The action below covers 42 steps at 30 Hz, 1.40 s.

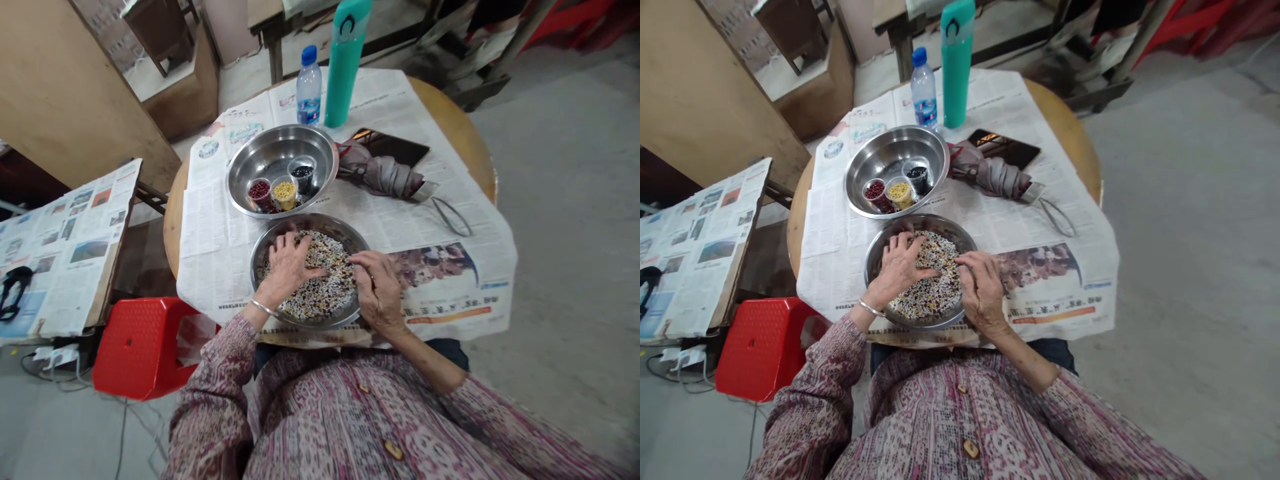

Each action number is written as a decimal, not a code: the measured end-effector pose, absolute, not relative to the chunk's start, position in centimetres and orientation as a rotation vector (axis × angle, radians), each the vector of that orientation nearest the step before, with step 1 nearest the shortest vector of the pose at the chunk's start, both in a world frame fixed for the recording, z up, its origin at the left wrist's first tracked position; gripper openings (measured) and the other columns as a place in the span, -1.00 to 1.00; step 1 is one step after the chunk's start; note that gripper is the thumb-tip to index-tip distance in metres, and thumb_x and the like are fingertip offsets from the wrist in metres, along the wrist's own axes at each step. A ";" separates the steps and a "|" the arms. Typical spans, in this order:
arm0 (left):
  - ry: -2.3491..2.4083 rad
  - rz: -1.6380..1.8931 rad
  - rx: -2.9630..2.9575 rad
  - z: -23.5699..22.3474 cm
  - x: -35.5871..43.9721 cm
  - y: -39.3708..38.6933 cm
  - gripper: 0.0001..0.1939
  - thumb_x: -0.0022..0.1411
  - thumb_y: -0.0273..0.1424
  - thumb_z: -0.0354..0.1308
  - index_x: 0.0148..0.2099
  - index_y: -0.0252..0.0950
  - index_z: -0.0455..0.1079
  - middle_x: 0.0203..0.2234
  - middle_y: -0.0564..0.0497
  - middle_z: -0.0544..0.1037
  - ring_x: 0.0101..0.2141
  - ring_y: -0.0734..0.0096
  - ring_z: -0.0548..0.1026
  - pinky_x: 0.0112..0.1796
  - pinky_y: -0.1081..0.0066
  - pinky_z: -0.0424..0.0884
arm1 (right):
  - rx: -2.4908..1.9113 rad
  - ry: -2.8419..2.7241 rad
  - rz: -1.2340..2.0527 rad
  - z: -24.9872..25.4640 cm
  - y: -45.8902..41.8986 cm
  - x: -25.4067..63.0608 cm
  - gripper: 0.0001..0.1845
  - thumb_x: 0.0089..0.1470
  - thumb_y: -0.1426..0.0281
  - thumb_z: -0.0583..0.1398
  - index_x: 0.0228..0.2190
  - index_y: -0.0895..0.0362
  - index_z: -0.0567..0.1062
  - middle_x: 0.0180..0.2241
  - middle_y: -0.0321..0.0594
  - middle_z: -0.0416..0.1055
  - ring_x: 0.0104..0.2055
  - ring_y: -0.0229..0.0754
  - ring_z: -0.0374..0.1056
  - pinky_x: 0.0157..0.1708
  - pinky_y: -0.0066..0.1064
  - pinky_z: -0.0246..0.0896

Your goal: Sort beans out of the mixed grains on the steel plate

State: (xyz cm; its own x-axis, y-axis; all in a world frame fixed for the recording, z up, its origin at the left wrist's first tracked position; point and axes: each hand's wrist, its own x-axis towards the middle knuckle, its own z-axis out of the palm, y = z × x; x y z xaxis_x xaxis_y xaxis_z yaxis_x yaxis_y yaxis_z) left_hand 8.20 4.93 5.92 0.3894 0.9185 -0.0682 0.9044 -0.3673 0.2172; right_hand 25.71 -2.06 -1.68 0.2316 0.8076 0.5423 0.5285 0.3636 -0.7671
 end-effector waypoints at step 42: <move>1.257 -0.027 2.409 6.2 8.4 3.2 -0.77 0.33 -0.62 0.03 -0.09 -0.32 0.47 -0.19 -0.07 0.51 -0.11 0.28 0.50 0.02 0.28 0.47 | -1.303 -1.434 0.281 -1.9 -2.0 25.7 -0.79 0.32 0.35 0.10 -0.16 0.04 0.54 -0.15 -0.11 0.51 -0.02 0.00 0.40 0.06 -0.04 0.28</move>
State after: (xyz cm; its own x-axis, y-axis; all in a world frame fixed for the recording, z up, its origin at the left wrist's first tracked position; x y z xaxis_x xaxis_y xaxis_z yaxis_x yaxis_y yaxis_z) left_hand 8.44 3.22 6.19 0.5906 0.7799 -0.2072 0.7881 -0.5023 0.3558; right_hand 25.74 -1.97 -1.86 0.2330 0.8043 0.5466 0.5386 0.3612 -0.7612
